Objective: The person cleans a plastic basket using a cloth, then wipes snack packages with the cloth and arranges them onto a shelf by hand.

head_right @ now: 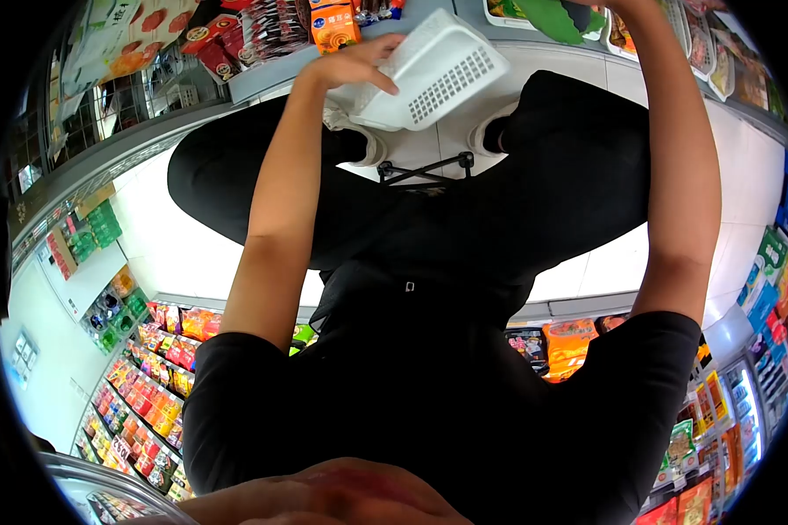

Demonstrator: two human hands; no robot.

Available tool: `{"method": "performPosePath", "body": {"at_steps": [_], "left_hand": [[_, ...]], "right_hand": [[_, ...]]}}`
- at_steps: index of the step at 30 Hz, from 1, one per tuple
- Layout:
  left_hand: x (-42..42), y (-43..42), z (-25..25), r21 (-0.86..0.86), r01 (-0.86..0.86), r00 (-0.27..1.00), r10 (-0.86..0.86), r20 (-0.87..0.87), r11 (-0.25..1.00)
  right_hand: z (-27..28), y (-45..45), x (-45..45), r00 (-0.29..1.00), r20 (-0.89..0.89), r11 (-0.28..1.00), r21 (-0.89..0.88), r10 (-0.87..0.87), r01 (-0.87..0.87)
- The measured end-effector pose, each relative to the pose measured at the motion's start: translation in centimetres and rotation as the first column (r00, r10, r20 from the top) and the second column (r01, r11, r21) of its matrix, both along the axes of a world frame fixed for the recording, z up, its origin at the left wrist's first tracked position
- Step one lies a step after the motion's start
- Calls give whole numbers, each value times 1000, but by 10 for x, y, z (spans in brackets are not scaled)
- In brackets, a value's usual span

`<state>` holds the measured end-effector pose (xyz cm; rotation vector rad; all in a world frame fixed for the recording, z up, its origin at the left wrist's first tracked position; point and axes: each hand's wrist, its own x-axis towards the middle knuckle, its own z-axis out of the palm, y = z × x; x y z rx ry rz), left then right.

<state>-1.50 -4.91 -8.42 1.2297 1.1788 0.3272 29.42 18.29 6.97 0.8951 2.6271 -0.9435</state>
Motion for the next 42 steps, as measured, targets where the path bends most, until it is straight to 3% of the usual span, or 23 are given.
{"method": "performPosePath", "body": {"at_steps": [5,11,16,17,20,23,26,29,32,36,40,42], "left_hand": [[-19,-1,20,16,-83,987,80,137,996],[-21,1,31,-40,-168,906,170,388,985],[-28,-1,26,-61,-246,828,243,506,967],[-27,-3,21,-160,-286,680,318,660,945],[-26,-2,20,-263,-319,615,410,674,911],[-27,0,9,-267,-356,556,433,709,895],[-23,0,7,-267,-397,548,460,699,878],[-22,0,10,-338,-368,490,490,722,866],[-21,1,6,-308,-354,516,459,723,883],[-18,2,-4,-302,-337,695,452,559,892],[-12,-3,2,-321,-396,696,509,507,861],[-10,-2,3,-356,-405,679,538,500,842]], "right_hand": [[2,-2,3,994,-103,999,-37,22,-25],[-13,2,7,985,-159,979,180,-71,100],[1,-3,-2,988,-131,986,133,-84,102],[4,-4,-4,986,-140,987,121,-87,105],[21,-12,-12,976,-207,993,79,-71,89],[34,-18,-17,951,-308,967,248,19,61],[57,-34,-26,923,-382,957,249,-42,146],[56,-36,-25,907,-416,899,420,68,125],[55,-53,-32,969,-243,880,452,-39,149],[48,-55,-33,994,6,929,357,-105,96],[41,-60,-40,996,-3,887,455,-84,76],[41,-70,-47,993,-118,865,501,24,38]]}}
